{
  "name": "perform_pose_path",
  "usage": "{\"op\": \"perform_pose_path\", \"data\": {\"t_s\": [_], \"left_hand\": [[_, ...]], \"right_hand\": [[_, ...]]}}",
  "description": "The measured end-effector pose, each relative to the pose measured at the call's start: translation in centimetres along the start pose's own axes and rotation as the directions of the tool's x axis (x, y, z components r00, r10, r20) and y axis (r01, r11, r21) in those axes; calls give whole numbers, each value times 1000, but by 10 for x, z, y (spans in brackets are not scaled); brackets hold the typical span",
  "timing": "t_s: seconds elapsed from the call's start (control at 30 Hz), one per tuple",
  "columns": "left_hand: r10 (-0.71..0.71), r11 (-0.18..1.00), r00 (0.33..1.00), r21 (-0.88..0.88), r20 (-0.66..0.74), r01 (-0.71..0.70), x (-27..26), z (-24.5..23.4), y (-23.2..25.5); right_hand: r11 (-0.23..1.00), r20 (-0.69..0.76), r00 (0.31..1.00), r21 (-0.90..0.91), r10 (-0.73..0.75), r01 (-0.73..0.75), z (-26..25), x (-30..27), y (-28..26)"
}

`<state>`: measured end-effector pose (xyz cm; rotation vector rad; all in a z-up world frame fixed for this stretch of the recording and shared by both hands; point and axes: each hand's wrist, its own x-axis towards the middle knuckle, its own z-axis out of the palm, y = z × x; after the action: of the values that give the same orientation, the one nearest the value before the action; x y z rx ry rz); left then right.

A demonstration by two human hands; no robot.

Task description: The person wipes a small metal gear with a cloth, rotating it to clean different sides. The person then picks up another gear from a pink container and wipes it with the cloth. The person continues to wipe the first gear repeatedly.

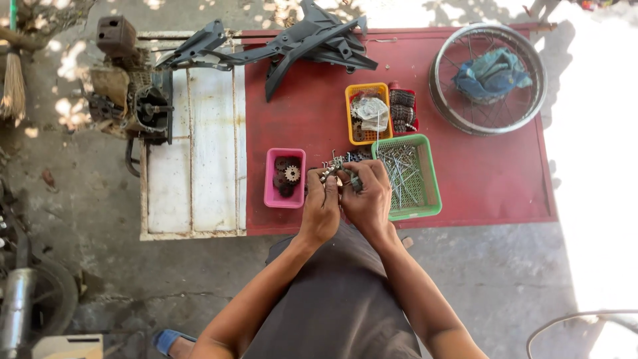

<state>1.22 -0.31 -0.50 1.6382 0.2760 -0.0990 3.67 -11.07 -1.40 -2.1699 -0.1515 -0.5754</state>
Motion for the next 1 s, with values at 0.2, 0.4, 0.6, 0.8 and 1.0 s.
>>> {"op": "perform_pose_path", "data": {"t_s": [0.2,0.4,0.6,0.8,1.0], "left_hand": [[108,987,984,103,139,-123,-2,-11,0],[198,945,957,216,213,-244,-13,-3,12],[287,935,952,185,105,-302,-14,16,16],[338,904,938,302,-72,-303,-15,42,1],[335,899,910,371,-246,-231,-23,67,-1]], "right_hand": [[989,-126,982,47,143,-138,-16,0,-14],[908,81,927,187,365,-374,-23,-4,-6],[840,219,876,260,429,-477,-44,3,13],[958,314,937,184,155,-220,-65,16,21],[970,273,959,204,75,-134,-55,13,43]]}}
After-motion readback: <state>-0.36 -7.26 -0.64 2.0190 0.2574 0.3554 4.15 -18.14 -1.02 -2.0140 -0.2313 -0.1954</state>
